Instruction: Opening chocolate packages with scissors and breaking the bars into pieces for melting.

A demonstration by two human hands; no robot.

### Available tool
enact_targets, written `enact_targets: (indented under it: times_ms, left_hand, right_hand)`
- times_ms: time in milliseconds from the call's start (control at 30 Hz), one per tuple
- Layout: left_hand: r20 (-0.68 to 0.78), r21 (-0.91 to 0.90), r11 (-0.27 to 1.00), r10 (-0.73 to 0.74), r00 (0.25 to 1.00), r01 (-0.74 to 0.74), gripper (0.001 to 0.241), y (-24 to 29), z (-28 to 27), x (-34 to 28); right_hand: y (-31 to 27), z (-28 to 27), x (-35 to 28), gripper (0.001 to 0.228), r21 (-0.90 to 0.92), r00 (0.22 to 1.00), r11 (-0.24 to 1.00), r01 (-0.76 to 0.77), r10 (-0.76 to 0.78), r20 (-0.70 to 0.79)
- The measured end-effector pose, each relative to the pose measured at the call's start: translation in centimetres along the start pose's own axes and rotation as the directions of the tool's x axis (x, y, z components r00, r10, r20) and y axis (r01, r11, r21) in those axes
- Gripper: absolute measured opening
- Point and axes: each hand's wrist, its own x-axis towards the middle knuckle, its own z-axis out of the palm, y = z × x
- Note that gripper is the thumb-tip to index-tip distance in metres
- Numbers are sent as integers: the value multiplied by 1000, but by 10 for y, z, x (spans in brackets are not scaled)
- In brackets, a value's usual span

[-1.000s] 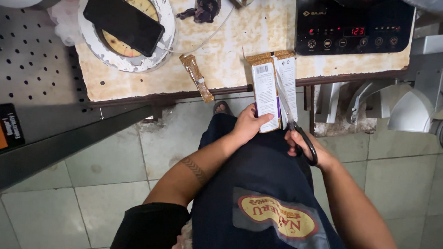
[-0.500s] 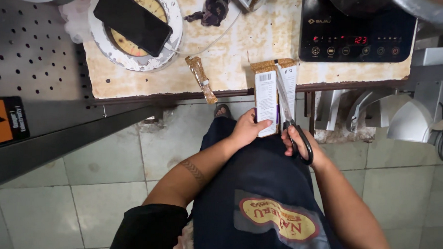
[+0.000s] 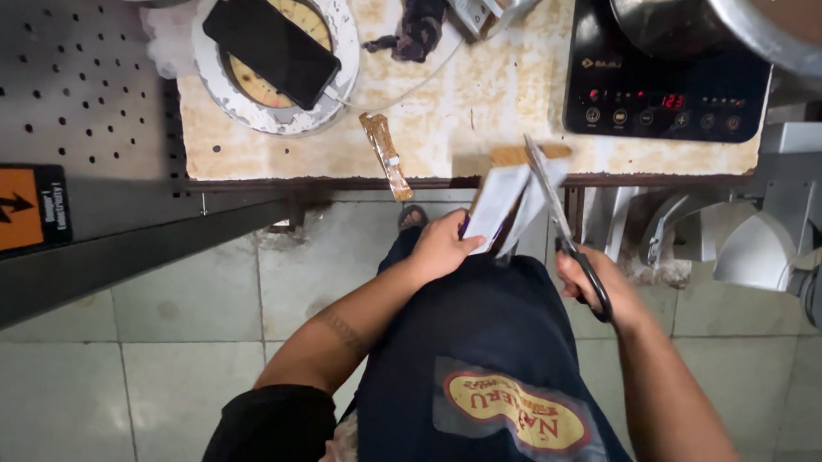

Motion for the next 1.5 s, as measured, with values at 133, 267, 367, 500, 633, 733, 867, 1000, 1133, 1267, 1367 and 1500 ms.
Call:
enact_targets:
  times_ms: [133, 267, 367, 500, 633, 733, 867, 1000, 1133, 1267, 1367, 1500]
  left_hand:
    - [126, 274, 960, 21, 992, -55, 33, 22, -18, -8]
    - [297, -242, 969, 132, 946, -59, 37, -11, -1, 4]
    - [270, -403, 907, 240, 932, -117, 33, 0, -3, 8]
    - [310, -519, 854, 240, 920, -48, 35, 33, -8, 6]
    - [208, -439, 889, 244, 947, -133, 38, 68, -19, 7]
    - [207, -398, 903, 261, 943, -162, 37, 88, -26, 5]
    - [226, -413, 897, 266, 937, -155, 40, 99, -27, 4]
    - [263, -393, 907, 270, 926, -152, 39, 101, -23, 5]
    - [261, -435, 883, 310, 914, -175, 38, 101, -22, 5]
    - [265, -401, 902, 282, 922, -161, 39, 115, -25, -2]
    - [276, -314, 933, 268, 923, -177, 38, 129, -31, -4]
    - [284, -308, 936, 263, 922, -172, 36, 133, -35, -2]
  right_hand:
    - [-34, -29, -21, 51, -269, 992, 956, 120, -124, 1]
    - [-56, -59, -50, 61, -335, 973, 915, 225, -192, 128]
    - [-53, -78, -75, 77, -58, 965, 978, 198, -185, 187]
    - [-32, -126, -106, 89, -188, 989, 978, 89, -65, 130]
    - [-39, -157, -137, 91, -280, 989, 959, 44, -2, 149]
    - [-49, -174, -150, 91, -286, 991, 958, 14, 25, 131]
    - [-75, -179, -155, 87, -346, 979, 937, 42, 32, 203]
    - [-88, -187, -156, 91, -375, 981, 927, 7, 66, 182]
    - [-66, -214, -153, 97, -384, 949, 915, -125, 223, 222]
    - [-68, -223, -152, 105, -488, 912, 852, -190, 337, 235]
    - [-56, -240, -149, 102, -469, 910, 878, -97, 269, 315]
    - [-30, -263, -145, 96, -424, 882, 895, -137, 305, 359]
